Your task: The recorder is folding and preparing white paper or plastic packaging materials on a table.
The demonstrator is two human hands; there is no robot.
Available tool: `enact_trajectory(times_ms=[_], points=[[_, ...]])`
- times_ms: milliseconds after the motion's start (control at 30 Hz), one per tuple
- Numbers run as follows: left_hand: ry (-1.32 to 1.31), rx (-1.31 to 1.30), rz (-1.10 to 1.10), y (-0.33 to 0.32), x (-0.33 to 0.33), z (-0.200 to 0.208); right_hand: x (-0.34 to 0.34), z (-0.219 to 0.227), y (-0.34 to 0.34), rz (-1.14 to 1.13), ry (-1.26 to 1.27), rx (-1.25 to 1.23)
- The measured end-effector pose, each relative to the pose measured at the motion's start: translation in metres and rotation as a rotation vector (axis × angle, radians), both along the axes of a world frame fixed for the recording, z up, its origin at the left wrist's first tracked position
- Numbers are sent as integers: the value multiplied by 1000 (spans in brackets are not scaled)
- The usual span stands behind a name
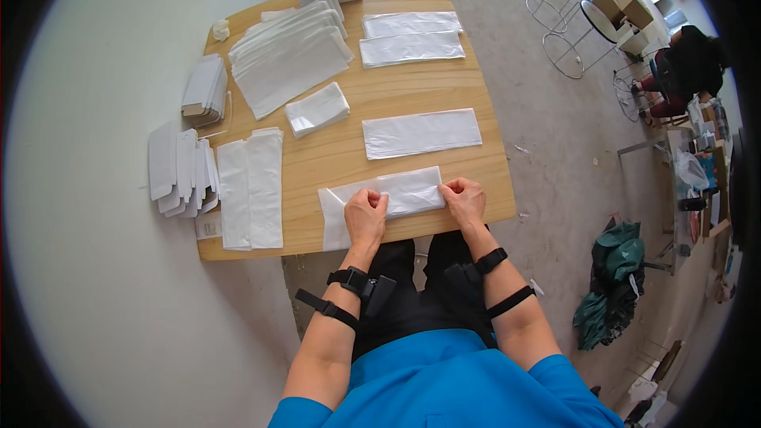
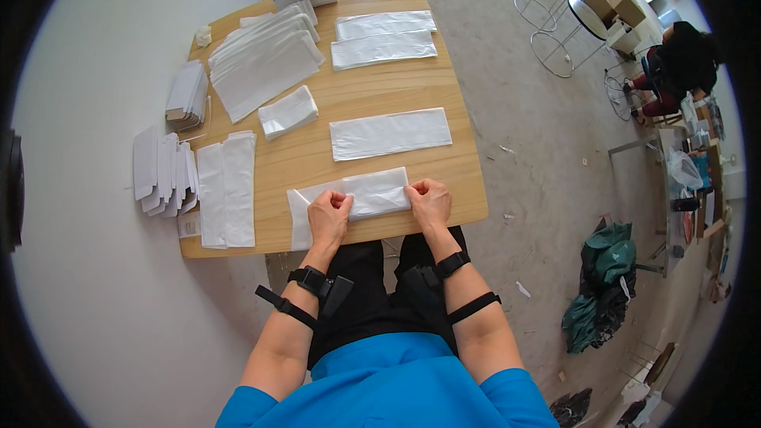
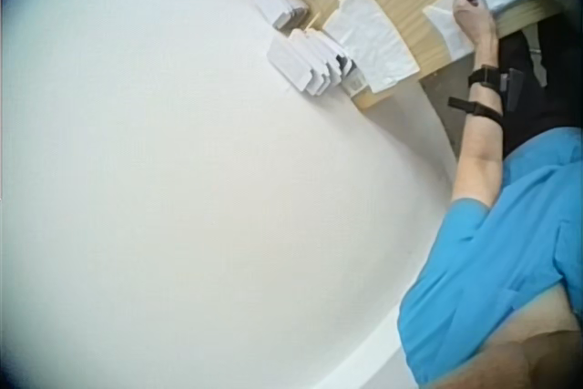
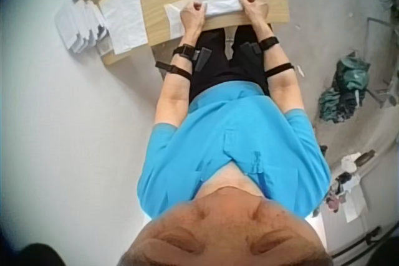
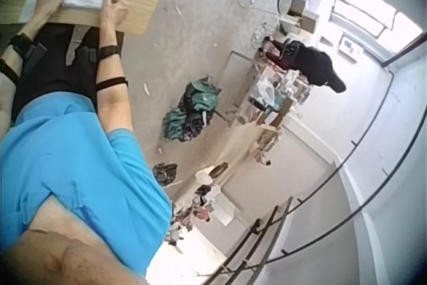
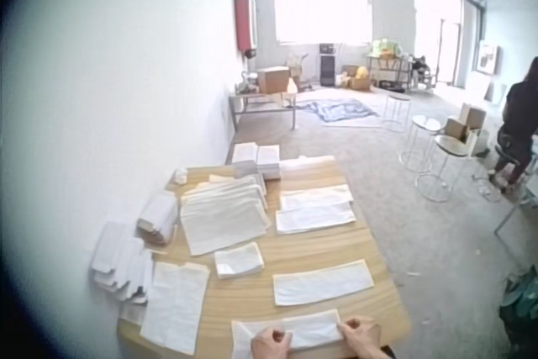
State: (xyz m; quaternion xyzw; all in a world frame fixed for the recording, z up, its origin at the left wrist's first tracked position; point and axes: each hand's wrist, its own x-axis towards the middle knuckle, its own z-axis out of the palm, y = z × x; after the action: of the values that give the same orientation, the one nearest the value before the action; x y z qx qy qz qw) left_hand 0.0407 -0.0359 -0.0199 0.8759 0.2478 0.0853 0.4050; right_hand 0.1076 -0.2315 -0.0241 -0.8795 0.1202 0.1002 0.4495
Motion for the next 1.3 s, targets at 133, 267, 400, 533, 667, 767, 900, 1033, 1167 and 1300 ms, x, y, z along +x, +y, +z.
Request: enact_trajectory(times_ms=[133,267,400,533,667,767,900,1033,1167,1300], points=[[4,10,-6,2,1,-2,0,0,1,9,-10,-55],[16,28,-4,0,2,-2,0,-2,-1,11,-13,-53],[29,20,-9,2,2,-1,2,0,1,18,6,-75],[28,6,-52,3,3,0,5,4,1,41,5,-161],[-61,-213,50,17,-8,26,-5,20,2,36,-130,-86],[-114,-208,215,41,-63,55,-22,49,-4,61,-241,9],[308,-238,299,65,-176,2,-73,49,-24,302,-145,51],[420,19,154,71,-226,-77,-114,37,-33,512,44,161],[347,99,25,87,-187,-92,-130,65,-34,630,32,81],[522,195,-78,92,-148,-86,-135,78,-46,662,-21,-18]])
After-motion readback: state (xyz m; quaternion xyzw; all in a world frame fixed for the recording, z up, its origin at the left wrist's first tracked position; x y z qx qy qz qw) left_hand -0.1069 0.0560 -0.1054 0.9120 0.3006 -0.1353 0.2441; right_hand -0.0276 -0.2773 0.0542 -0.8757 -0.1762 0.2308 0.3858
